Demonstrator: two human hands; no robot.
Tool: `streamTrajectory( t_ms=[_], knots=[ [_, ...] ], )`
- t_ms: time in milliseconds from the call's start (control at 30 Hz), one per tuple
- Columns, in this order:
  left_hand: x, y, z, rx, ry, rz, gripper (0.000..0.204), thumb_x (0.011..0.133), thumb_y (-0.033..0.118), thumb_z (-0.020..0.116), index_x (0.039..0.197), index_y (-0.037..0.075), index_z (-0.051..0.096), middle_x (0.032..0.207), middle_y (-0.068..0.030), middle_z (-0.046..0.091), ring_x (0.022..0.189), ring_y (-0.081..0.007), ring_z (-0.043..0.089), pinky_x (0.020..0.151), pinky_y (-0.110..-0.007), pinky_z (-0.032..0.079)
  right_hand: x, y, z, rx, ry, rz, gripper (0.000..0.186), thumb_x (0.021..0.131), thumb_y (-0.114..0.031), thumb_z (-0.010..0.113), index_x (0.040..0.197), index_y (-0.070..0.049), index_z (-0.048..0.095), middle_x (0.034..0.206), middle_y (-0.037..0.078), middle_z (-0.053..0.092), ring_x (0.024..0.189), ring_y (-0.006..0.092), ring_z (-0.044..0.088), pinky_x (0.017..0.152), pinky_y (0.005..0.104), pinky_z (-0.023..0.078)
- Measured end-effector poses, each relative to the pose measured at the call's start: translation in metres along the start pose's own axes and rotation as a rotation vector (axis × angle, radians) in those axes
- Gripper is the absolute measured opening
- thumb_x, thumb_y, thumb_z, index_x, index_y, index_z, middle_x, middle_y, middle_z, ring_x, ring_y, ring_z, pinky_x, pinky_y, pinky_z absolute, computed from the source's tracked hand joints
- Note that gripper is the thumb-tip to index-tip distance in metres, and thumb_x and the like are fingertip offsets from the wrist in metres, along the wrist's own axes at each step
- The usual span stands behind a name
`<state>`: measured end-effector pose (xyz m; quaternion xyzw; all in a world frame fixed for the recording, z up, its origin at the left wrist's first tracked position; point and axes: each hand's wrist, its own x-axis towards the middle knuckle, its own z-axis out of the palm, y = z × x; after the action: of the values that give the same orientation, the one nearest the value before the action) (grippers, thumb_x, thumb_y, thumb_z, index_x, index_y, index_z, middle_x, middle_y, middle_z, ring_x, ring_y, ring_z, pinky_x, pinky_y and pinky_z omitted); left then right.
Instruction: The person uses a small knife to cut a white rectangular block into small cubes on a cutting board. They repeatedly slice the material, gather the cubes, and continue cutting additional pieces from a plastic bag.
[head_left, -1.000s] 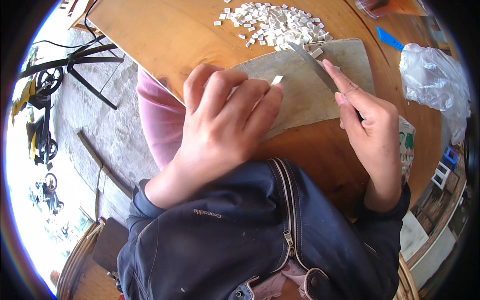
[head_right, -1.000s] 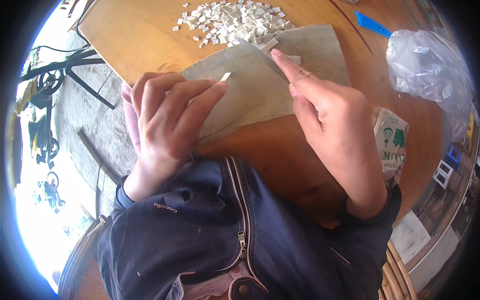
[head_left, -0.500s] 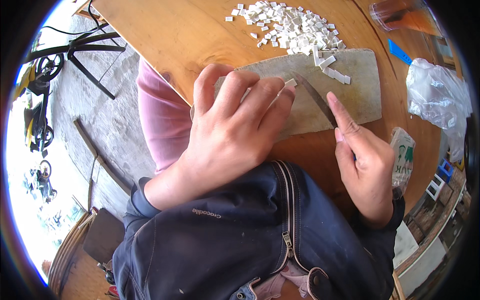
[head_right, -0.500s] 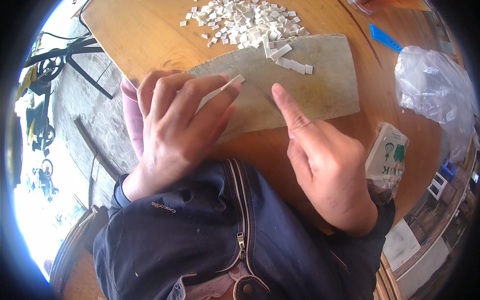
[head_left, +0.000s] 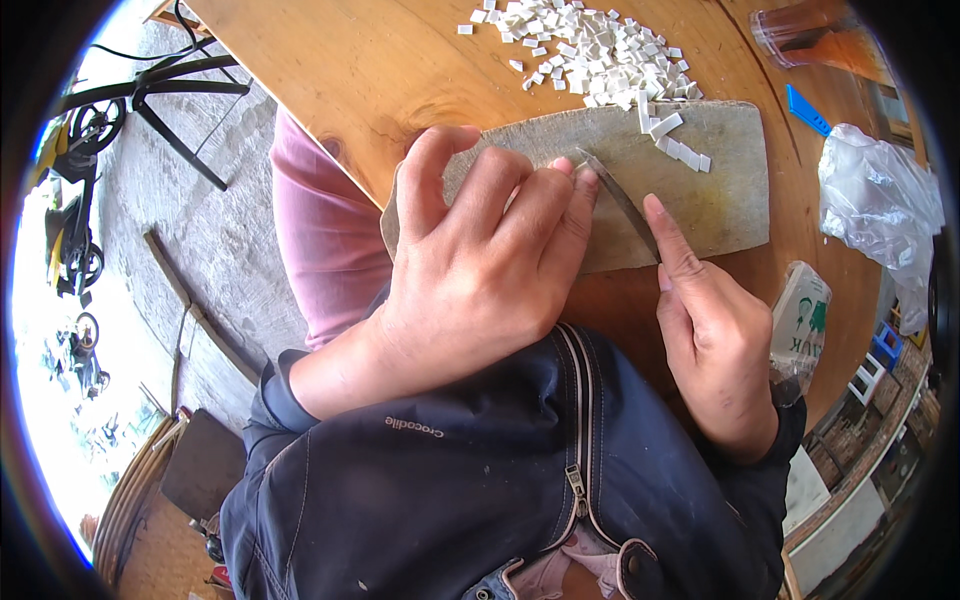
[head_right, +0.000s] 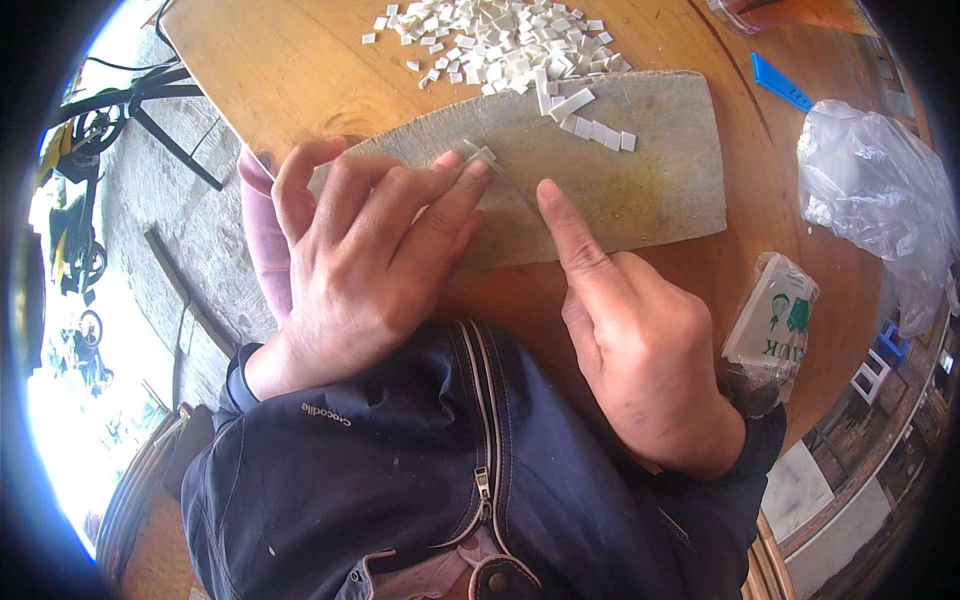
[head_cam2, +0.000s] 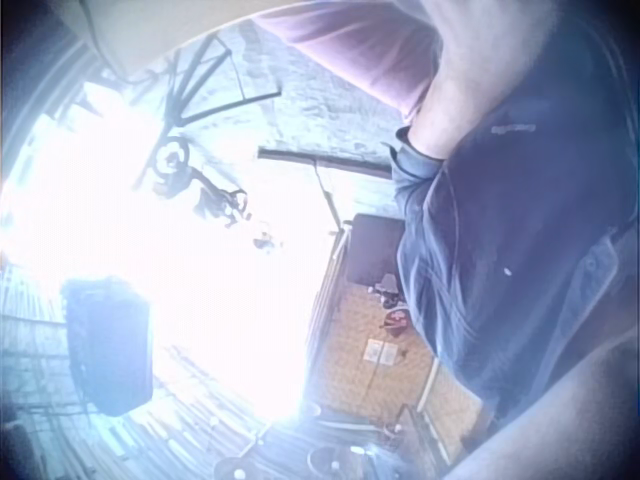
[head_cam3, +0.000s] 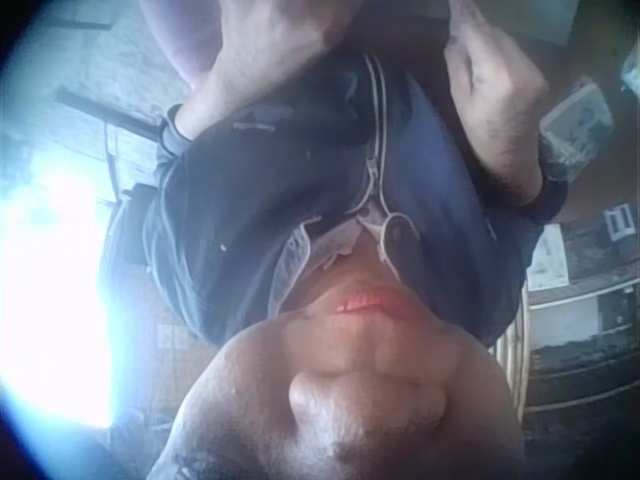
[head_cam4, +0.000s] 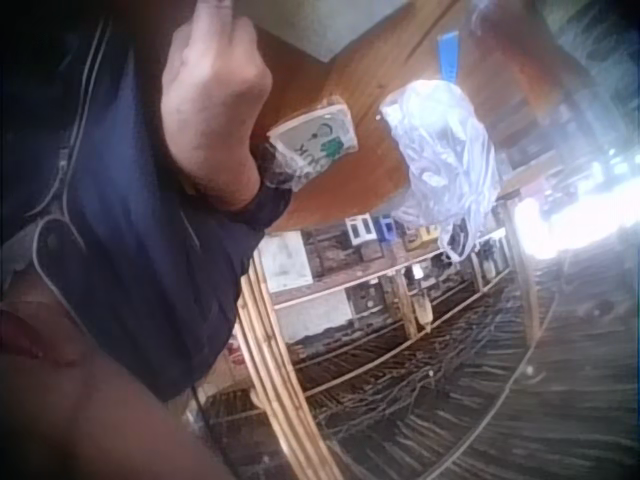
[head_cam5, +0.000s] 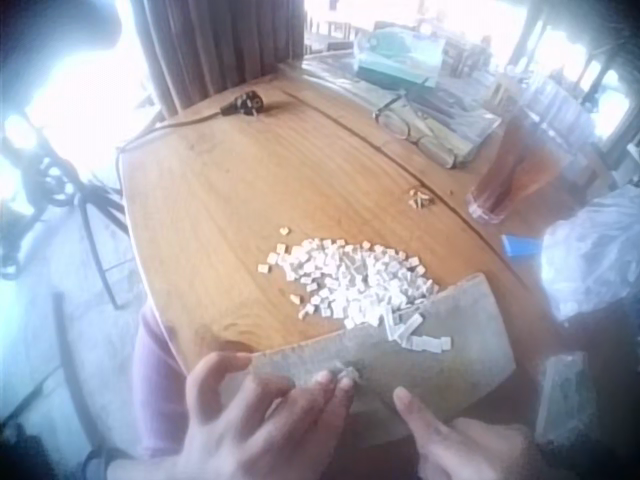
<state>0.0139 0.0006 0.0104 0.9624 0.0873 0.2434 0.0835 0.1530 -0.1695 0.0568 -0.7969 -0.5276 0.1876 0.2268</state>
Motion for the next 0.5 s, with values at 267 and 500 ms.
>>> streamTrajectory(
  t_ms=[267,500],
  knots=[
    [-0.002,0.011,-0.007,0.071,-0.054,-0.073,0.044,0.075,0.015,0.082,0.118,0.013,0.076,0.114,0.0043,0.069,0.093,-0.0162,0.06,0.104,-0.046,0.039,-0.002,-0.012,0.004,-0.102,-0.012,0.009,0.074,0.08,0.011,0.064,0.151,-0.009,0.053,0.072,0.012,0.053,0.059,0.0263,0.058,0.059,0.0396,0.051],
    [-0.008,0.021,-0.004,0.097,-0.065,-0.191,0.048,0.076,0.018,0.083,0.123,0.016,0.074,0.12,0.0069,0.069,0.099,-0.0156,0.06,0.107,-0.047,0.035,-0.003,-0.003,-0.001,-0.057,-0.007,-0.018,0.076,0.081,0.01,0.064,0.153,-0.009,0.05,0.07,0.01,0.049,0.057,0.0268,0.056,0.056,0.0403,0.05]
  ],
)
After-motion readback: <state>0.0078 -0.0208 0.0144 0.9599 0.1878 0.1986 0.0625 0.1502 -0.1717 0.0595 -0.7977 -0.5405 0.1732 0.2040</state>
